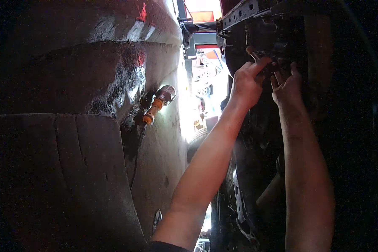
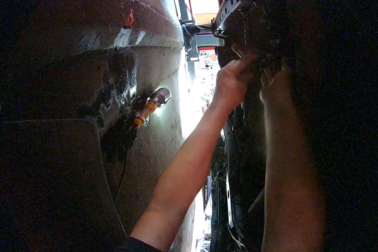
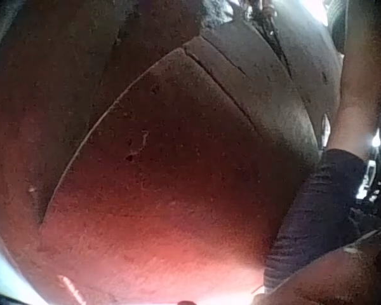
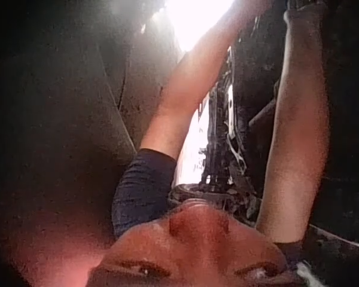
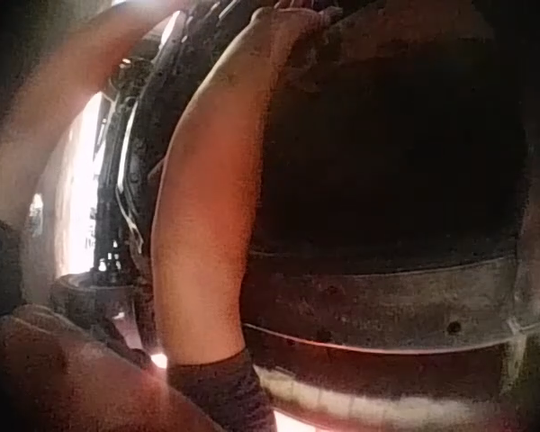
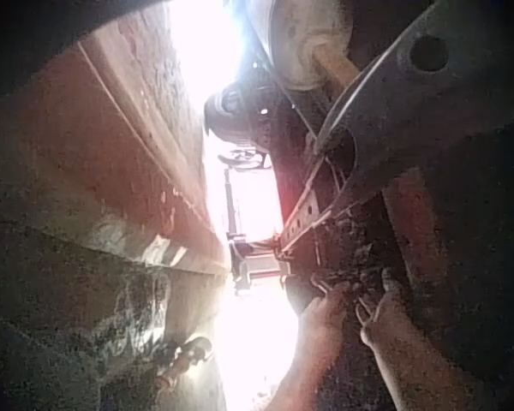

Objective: Replacing or tightening a component on the underside of a vehicle using a wrench.

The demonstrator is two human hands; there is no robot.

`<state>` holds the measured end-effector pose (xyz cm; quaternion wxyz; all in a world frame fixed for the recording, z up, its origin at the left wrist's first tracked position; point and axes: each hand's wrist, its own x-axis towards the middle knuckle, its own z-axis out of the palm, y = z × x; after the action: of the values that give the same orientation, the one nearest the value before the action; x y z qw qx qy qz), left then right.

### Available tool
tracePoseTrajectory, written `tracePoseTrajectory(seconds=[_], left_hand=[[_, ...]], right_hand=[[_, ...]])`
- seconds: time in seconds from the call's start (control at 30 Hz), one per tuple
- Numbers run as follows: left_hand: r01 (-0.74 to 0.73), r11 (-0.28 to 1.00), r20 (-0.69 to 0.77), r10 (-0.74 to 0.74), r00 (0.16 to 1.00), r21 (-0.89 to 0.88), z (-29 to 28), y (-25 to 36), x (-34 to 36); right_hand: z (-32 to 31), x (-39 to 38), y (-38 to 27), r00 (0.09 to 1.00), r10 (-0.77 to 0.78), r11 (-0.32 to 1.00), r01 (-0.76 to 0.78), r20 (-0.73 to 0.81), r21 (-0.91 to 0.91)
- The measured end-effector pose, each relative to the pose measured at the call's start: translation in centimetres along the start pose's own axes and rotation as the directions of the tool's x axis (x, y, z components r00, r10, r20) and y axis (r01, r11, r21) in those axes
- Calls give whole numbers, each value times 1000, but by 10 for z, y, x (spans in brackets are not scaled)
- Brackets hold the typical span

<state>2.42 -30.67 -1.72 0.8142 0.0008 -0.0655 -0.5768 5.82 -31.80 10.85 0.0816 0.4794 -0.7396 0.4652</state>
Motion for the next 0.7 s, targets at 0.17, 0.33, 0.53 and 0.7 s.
tracePoseTrajectory(seconds=[0.17, 0.33, 0.53, 0.7], left_hand=[[-164, 970, -34, 173, 984, 178, 6, 10, 2], [-167, 973, -30, 174, 984, 159, 10, 9, 0], [-158, 976, -62, 169, 984, 151, 15, 5, 2], [-126, 976, -34, 134, 990, 177, 12, 4, 1]], right_hand=[[1, -2, 1, 998, 29, 1000, -29, -52, -3], [-4, -5, 1, 1000, 14, 999, -15, -11, -38], [-6, -3, 3, 1000, -7, 995, 7, 6, -95], [-5, -1, 1, 998, 67, 989, -68, -10, -134]])
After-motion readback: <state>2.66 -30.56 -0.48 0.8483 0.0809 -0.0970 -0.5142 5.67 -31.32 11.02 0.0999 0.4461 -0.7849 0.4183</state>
